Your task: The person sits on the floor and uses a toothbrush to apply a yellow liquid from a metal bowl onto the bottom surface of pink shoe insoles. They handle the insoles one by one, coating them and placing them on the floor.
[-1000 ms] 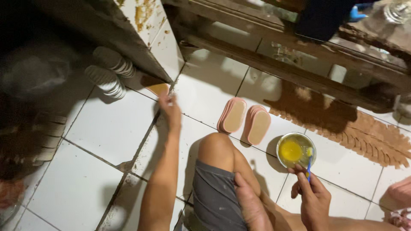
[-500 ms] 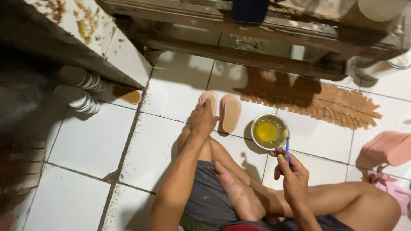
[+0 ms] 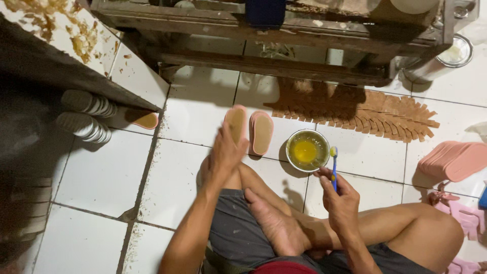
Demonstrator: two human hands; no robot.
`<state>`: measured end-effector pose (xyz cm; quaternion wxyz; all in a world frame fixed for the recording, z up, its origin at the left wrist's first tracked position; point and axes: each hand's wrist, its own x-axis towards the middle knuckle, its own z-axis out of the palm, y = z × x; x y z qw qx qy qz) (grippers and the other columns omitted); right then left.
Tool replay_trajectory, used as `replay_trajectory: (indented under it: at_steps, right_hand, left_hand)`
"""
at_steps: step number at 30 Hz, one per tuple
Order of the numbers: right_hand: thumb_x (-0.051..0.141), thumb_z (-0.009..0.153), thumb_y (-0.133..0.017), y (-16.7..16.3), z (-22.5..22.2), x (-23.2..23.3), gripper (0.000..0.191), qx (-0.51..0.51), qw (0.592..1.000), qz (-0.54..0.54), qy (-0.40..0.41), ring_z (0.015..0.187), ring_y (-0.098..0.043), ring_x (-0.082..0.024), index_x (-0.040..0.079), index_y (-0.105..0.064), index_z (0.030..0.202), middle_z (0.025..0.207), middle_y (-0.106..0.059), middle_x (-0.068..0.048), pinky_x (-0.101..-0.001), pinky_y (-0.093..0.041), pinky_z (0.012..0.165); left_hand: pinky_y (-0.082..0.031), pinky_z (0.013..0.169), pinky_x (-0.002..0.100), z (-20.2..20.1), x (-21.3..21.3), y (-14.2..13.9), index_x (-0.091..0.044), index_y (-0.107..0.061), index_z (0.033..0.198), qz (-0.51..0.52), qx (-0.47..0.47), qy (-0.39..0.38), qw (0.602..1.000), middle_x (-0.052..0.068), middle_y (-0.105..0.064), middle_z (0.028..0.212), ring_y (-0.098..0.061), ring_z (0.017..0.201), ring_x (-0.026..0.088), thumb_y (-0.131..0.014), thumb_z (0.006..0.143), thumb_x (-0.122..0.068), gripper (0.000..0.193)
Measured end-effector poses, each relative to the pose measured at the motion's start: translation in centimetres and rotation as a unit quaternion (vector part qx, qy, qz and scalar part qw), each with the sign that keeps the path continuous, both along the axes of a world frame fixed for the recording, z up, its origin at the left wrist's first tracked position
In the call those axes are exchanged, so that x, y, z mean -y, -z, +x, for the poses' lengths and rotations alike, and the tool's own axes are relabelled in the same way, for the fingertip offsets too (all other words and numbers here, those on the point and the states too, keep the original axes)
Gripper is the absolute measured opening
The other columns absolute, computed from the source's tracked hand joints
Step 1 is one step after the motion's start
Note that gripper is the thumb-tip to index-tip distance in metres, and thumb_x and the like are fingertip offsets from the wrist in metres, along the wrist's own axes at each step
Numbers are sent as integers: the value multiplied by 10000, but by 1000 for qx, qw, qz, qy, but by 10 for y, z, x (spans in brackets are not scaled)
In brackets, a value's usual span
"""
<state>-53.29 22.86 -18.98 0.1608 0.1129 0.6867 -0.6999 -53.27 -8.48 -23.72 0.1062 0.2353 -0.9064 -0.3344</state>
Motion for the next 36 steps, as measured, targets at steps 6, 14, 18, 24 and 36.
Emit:
replay_trajectory:
  at_steps: [6, 14, 18, 24, 36]
  right_hand:
    - [9, 845, -744, -19, -13, 29, 699, -144, 988, -19, -48, 684, -529, -31, -7, -474, 1490, 1309, -669, -108, -186, -454, 573]
    - [-99, 822, -704, -56, -7, 13, 801, -151, 966, -156, -137, 905, -736, -207, -13, -364, 1542, 1333, -596, -219, -312, -623, 787]
    - [-85, 819, -699, -63, -7, 4, 814, -76, 953, -257, -143, 883, -740, -249, -6, -365, 1557, 1293, -598, -245, -337, -626, 744]
    - [-7, 787, -742, -62, 2, -2, 792, 10, 936, -301, -183, 854, -739, -223, -6, -437, 1518, 1258, -629, -271, -313, -619, 711]
    - [-78, 902, -621, -71, 4, -7, 560, -121, 973, -130, -146, 643, -528, 2, -14, -591, 1457, 1327, -720, -166, -157, -445, 555]
  left_hand:
    - [-509, 836, 545, 92, -102, -67, -12, -393, 1383, -4, -110, 241, 964, 244, -544, 1221, -605, 1043, 439, -804, 697, -253, 834]
    - [-504, 1018, 483, 111, -141, -107, -69, -220, 1554, 488, -89, 229, 837, 276, -580, 1326, -615, 1204, 407, -681, 931, -360, 828]
    - [-622, 907, 564, 112, -139, -95, -39, -235, 1669, 953, 58, 264, 136, 375, -526, 1431, -626, 1197, 537, -533, 1146, -496, 756]
    - [-554, 978, 548, 133, -167, -80, -17, -320, 1567, 926, 54, 290, 235, 298, -516, 1406, -607, 1200, 499, -645, 1027, -494, 791]
    - [-619, 960, 534, 124, -155, -94, -53, -368, 1505, 941, -27, 153, 300, 203, -591, 1366, -665, 1167, 446, -739, 930, -311, 731]
